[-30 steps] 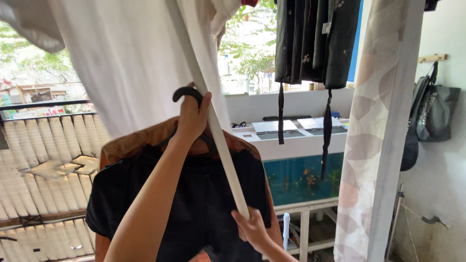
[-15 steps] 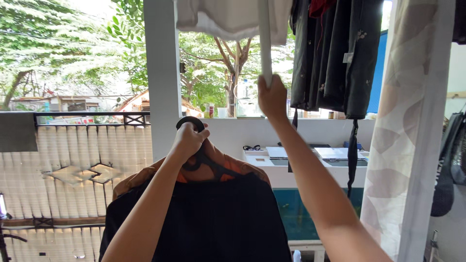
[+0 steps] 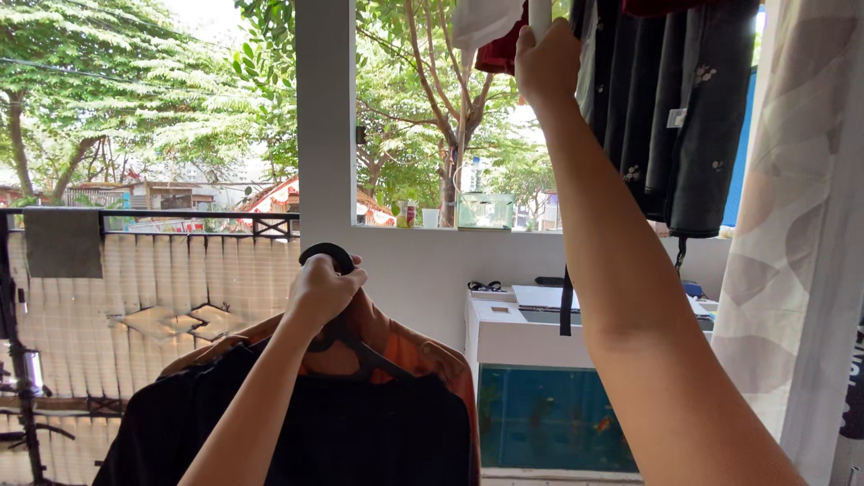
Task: The person picks up multiple items of clothing from a pile on a sofa, places each item onto a hanger, and then uses a long reaching pole to lift and hang the hangers on an overhead rail located on a balcony.
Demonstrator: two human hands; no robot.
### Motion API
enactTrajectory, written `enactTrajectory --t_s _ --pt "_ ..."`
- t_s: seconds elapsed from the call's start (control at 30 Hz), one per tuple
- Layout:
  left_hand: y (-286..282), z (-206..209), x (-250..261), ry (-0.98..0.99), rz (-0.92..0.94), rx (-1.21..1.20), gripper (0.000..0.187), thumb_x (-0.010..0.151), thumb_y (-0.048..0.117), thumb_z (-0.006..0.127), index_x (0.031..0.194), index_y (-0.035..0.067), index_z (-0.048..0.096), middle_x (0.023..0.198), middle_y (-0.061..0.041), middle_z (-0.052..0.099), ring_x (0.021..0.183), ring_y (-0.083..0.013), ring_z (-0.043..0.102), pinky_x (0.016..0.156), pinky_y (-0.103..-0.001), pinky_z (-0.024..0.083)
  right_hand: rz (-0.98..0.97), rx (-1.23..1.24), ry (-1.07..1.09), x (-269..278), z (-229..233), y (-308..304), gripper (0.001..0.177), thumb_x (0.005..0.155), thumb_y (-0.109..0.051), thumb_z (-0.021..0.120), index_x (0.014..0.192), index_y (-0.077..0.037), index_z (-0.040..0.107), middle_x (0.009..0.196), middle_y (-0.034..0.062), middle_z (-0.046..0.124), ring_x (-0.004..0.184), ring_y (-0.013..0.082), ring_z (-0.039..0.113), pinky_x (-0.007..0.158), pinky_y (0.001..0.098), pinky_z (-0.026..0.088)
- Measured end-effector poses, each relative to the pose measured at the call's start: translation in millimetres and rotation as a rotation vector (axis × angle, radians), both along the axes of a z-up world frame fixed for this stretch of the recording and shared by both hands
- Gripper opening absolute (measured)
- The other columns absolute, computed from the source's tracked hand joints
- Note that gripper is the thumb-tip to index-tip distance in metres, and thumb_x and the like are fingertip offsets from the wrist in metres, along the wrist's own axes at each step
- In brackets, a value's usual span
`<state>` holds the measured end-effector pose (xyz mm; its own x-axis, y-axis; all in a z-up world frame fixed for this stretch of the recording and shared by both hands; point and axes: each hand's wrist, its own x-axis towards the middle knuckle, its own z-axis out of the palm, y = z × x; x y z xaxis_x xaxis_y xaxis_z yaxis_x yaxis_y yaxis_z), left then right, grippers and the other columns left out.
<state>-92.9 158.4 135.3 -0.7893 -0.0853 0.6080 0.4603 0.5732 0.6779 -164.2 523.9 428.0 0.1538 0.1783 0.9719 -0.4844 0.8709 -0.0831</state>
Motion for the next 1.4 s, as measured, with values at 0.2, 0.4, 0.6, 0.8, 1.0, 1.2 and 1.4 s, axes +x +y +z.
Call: enactTrajectory --t_s 0.2,0.4,0.6,0.8,1.0,1.2,1.4 --pt "-28.9 -23.4 -18.9 -0.093 -0.027 0.129 0.029 0.088 0.027 0.074 0.108 0.006 0.078 0.095 -0.013 0.078 0.086 -0.0222 0.074 0.079 -0.037 0.055 0.226 -0.072 -0.075 -15.0 -70.8 -16.4 0.032 0.104 -0.029 0.065 0.097 0.002 0.06 0.078 0.0099 0.066 0.059 0.0131 0.063 0.051 0.0362 0.052" --pt "-71.8 -58.1 -35.4 -0.146 -0.313 0.397 0.023 0.086 0.007 0.068 0.108 0.0 0.072 0.097 -0.006 0.071 0.085 -0.016 0.067 0.074 -0.034 0.053 0.84 -0.186 -0.466 13.6 -178.9 -64.7 0.014 0.096 -0.009 0.061 0.106 -0.001 0.055 0.066 0.0078 0.058 0.044 0.0163 0.057 0.039 0.0333 0.048" --pt "-120.2 -88.4 -16.0 -0.115 -0.418 0.429 0.012 0.089 0.002 0.062 0.098 -0.003 0.068 0.092 -0.005 0.063 0.08 -0.0151 0.058 0.071 -0.032 0.05 0.914 -0.154 -0.597 47.1 -227.5 -97.9 0.016 0.095 -0.001 0.057 0.108 -0.005 0.048 0.07 0.0068 0.057 0.047 0.016 0.06 0.038 0.032 0.051" --pt "-144.7 -110.2 3.2 -0.064 -0.53 0.431 0.019 0.089 -0.001 0.061 0.107 -0.002 0.064 0.099 -0.002 0.062 0.088 -0.0113 0.056 0.076 -0.03 0.05 0.952 0.018 -0.737 74.0 -319.4 -148.6 0.019 0.096 0.002 0.051 0.113 -0.006 0.044 0.071 0.0045 0.052 0.045 0.0154 0.055 0.036 0.0334 0.048" --pt "-160.1 -128.4 28.8 -0.096 -0.5 0.376 0.033 0.088 0.0 0.061 0.121 -0.002 0.059 0.11 -0.005 0.066 0.1 -0.0133 0.062 0.087 -0.029 0.053 1.138 -0.083 -1.168 85.3 -485.3 -211.9 0.012 0.103 -0.017 0.056 0.105 -0.007 0.052 0.068 0.0011 0.06 0.047 0.0119 0.062 0.033 0.0298 0.053" --pt "-182.1 -127.5 51.6 -0.079 -0.519 0.316 0.041 0.087 -0.002 0.058 0.128 -0.003 0.057 0.119 -0.006 0.067 0.112 -0.0143 0.064 0.099 -0.029 0.051 1.328 0.02 -1.375 117.7 -606.1 -253.2 0.03 0.107 -0.033 0.05 0.095 -0.006 0.053 0.057 -0.0005 0.055 0.039 0.0107 0.056 0.033 0.0267 0.049" --pt "-205.9 -132.6 60.7 -0.039 -0.409 0.246 0.038 0.092 0.0 0.062 0.129 -0.005 0.056 0.121 -0.01 0.065 0.113 -0.0175 0.064 0.101 -0.031 0.051 1.377 -0.097 -1.499 140.6 -664.5 -265.0 0.022 0.104 -0.03 0.048 0.098 -0.009 0.051 0.056 -0.0028 0.049 0.039 0.0089 0.051 0.035 0.0253 0.047"
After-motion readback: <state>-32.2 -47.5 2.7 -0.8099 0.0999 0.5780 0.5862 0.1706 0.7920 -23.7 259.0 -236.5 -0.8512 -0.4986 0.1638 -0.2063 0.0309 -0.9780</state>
